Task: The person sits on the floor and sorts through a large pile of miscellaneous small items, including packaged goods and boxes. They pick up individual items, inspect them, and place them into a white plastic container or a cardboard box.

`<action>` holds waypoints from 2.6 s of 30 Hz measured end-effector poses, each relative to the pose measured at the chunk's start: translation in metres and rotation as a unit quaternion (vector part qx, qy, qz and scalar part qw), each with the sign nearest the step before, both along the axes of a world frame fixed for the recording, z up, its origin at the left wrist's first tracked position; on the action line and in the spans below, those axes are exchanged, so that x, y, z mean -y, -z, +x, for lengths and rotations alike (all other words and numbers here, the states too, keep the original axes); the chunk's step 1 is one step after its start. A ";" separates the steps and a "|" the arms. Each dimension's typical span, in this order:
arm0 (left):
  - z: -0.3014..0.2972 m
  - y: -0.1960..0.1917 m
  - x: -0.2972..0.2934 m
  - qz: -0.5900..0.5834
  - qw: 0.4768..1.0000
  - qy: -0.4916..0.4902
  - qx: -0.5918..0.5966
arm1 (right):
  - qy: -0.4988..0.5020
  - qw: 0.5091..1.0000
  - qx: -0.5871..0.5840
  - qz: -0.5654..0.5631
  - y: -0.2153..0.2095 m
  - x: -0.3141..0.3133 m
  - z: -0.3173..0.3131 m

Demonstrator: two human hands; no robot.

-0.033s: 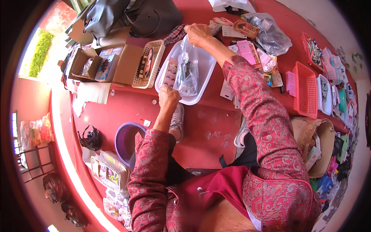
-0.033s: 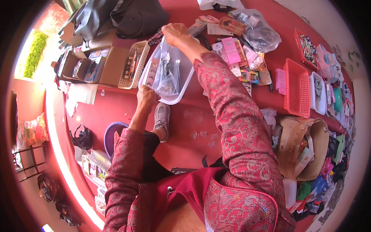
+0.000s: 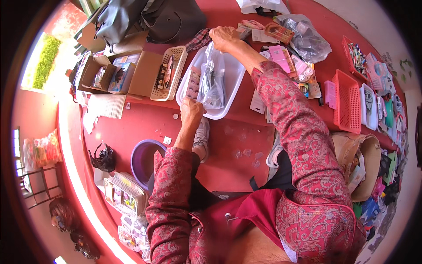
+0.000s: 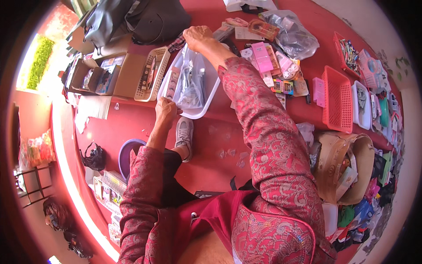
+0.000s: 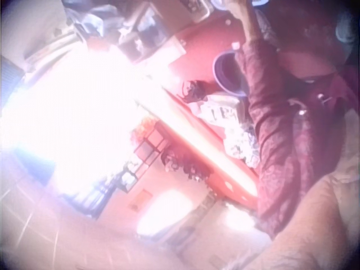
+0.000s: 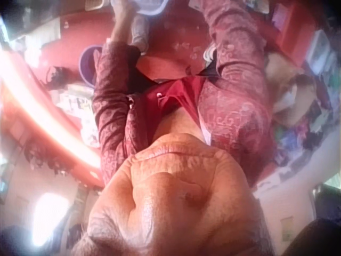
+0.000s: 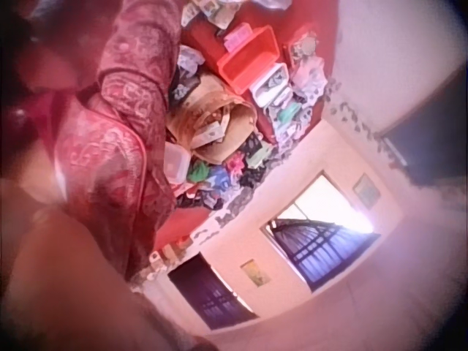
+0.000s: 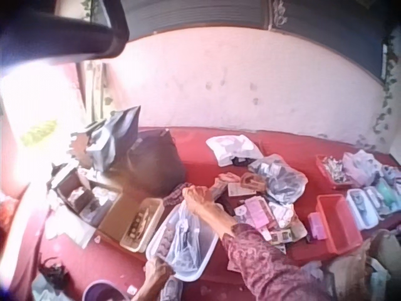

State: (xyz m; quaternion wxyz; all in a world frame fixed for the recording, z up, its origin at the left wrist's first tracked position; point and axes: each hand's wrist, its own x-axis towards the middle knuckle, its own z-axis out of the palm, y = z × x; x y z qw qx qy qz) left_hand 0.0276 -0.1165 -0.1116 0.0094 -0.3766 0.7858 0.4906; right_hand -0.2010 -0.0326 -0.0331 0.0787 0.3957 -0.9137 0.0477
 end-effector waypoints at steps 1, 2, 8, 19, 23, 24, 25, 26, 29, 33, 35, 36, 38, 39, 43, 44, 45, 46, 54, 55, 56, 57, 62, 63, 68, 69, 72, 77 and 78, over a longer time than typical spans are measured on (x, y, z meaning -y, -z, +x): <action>-0.002 0.002 -0.002 -0.010 1.000 0.006 -0.023 | 0.019 0.999 0.000 -0.043 -0.003 -0.003 -0.005; 0.001 0.008 0.004 -0.051 0.998 -0.003 -0.026 | 0.033 0.995 0.003 -0.090 -0.006 -0.001 -0.006; 0.011 0.021 0.029 -0.038 0.996 0.062 0.048 | -0.221 0.956 -0.194 -0.017 -0.005 -0.046 -0.037; 0.017 -0.081 -0.130 0.408 0.903 0.058 -0.117 | 0.125 0.783 0.297 -0.532 -0.035 -0.223 0.123; 0.029 -0.093 -0.159 0.725 0.684 0.063 -0.048 | 0.029 0.907 0.090 -0.411 -0.053 -0.163 0.238; 0.022 -0.088 -0.173 0.751 0.654 0.065 -0.062 | 0.031 0.910 0.109 -0.398 -0.053 -0.164 0.249; 0.016 -0.084 -0.182 0.765 0.635 0.068 -0.081 | 0.023 0.927 0.052 -0.370 -0.045 -0.169 0.247; 0.014 -0.086 -0.185 0.772 0.624 0.069 -0.101 | 0.010 0.938 -0.001 -0.348 -0.043 -0.171 0.246; 0.006 -0.087 -0.188 0.771 0.616 0.069 -0.148 | 0.116 0.917 0.076 -0.375 -0.039 -0.183 0.217; -0.002 -0.088 -0.189 0.647 0.745 0.107 -0.122 | 0.160 0.974 -0.002 -0.158 -0.025 -0.197 0.180; -0.008 -0.077 -0.186 0.512 0.844 0.118 -0.107 | 0.154 0.987 0.018 -0.044 -0.027 -0.200 0.168; -0.008 -0.065 -0.181 0.428 0.894 0.100 -0.091 | 0.146 0.988 0.050 0.025 -0.036 -0.206 0.164; -0.007 -0.047 -0.177 0.114 0.971 0.112 -0.175 | 0.153 0.968 0.192 0.052 -0.043 -0.219 0.146; -0.007 -0.064 -0.189 -0.006 0.949 0.160 -0.271 | 0.196 0.962 0.183 0.056 -0.033 -0.224 0.135; 0.009 -0.110 -0.222 -0.228 0.816 0.286 -0.448 | 0.214 0.934 0.239 0.157 -0.019 -0.205 0.135; 0.014 -0.111 -0.228 -0.216 0.806 0.301 -0.463 | 0.204 0.938 0.233 0.157 -0.015 -0.204 0.140; 0.018 -0.115 -0.232 -0.231 0.799 0.325 -0.450 | 0.192 0.942 0.227 0.158 -0.011 -0.199 0.149; 0.021 -0.117 -0.234 -0.248 0.794 0.348 -0.433 | 0.180 0.946 0.223 0.151 -0.003 -0.199 0.153; 0.011 -0.113 -0.204 -0.277 0.855 0.325 -0.293 | 0.106 0.961 0.236 0.096 0.051 -0.203 0.190; 0.006 -0.110 -0.199 -0.286 0.870 0.294 -0.274 | 0.102 0.962 0.237 0.093 0.055 -0.204 0.193; 0.001 -0.107 -0.194 -0.294 0.883 0.264 -0.253 | 0.096 0.963 0.238 0.088 0.058 -0.204 0.195; -0.002 -0.108 -0.190 -0.330 0.887 0.223 -0.236 | 0.090 0.964 0.237 0.083 0.060 -0.201 0.196; 0.002 -0.116 -0.191 -0.470 0.805 0.229 -0.281 | 0.077 0.963 0.250 0.060 0.070 -0.210 0.197; -0.002 -0.113 -0.193 -0.481 0.795 0.226 -0.292 | 0.080 0.962 0.254 0.059 0.072 -0.215 0.193; -0.012 -0.111 -0.205 -0.502 0.771 0.255 -0.299 | 0.050 0.963 0.259 0.047 0.076 -0.217 0.201; -0.012 -0.110 -0.207 -0.510 0.759 0.273 -0.299 | 0.045 0.963 0.262 0.051 0.077 -0.218 0.200; -0.016 -0.110 -0.205 -0.516 0.756 0.268 -0.301 | 0.014 0.966 0.256 0.041 0.076 -0.216 0.207; -0.019 -0.097 -0.186 -0.551 0.750 0.275 -0.241 | -0.086 0.968 0.234 0.013 0.065 -0.222 0.220; -0.018 -0.097 -0.184 -0.560 0.744 0.285 -0.226 | -0.131 0.967 0.220 -0.004 0.059 -0.223 0.221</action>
